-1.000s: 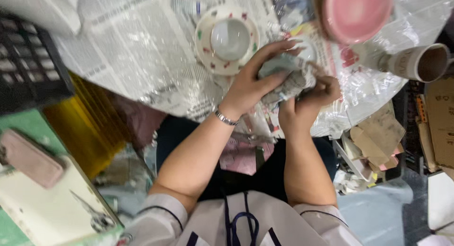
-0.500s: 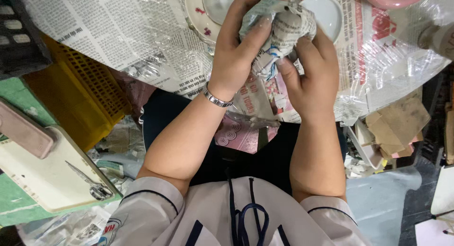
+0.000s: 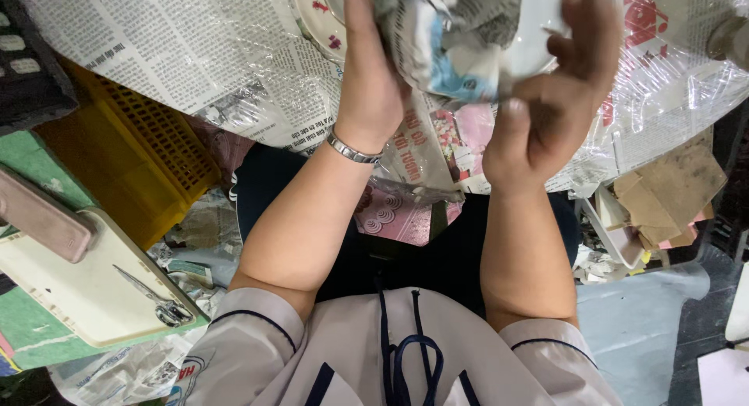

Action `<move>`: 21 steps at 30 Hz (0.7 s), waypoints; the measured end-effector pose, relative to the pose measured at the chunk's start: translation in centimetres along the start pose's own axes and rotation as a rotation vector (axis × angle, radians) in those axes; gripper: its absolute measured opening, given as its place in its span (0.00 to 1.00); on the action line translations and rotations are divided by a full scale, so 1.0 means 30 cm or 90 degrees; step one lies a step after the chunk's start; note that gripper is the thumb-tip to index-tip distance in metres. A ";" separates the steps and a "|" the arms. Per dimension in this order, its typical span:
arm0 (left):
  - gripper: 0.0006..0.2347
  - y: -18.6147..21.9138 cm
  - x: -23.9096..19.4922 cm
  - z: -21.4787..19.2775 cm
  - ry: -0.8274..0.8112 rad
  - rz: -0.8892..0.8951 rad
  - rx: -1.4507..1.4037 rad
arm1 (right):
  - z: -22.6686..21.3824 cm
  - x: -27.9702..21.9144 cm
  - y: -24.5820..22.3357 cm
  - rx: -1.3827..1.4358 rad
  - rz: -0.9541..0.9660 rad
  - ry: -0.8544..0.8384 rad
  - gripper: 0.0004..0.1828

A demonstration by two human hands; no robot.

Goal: The person wraps small ceramic dishes and bowls in newspaper. They pick up each item, fold newspaper around it, and place the wrapped item aside. The process is repeated for multiple items.

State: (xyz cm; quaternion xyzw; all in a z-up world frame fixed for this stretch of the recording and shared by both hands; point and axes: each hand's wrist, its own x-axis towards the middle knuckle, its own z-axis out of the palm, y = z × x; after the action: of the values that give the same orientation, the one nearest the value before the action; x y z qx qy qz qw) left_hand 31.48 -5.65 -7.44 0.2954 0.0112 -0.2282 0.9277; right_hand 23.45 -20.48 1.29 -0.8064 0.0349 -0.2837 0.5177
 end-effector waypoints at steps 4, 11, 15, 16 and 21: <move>0.26 0.015 0.008 -0.008 0.017 0.129 0.316 | 0.006 0.025 -0.004 0.142 -0.088 -0.090 0.17; 0.20 0.074 -0.005 0.051 0.052 0.189 0.503 | -0.027 0.032 -0.054 0.139 0.375 -0.049 0.21; 0.21 0.072 -0.002 0.085 0.000 0.184 0.494 | -0.023 0.047 -0.028 -0.147 0.077 -0.301 0.26; 0.21 0.063 0.001 0.089 -0.006 0.190 0.495 | -0.016 0.045 -0.022 -0.149 0.042 -0.304 0.28; 0.20 0.023 -0.009 0.054 0.038 0.063 0.411 | -0.007 0.029 -0.026 -0.118 0.063 -0.217 0.21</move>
State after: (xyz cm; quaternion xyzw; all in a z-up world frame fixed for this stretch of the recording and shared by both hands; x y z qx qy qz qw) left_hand 31.35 -5.92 -5.69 0.5812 -0.0488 -0.1655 0.7952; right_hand 23.90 -20.59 2.40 -0.8843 0.0128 -0.1130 0.4529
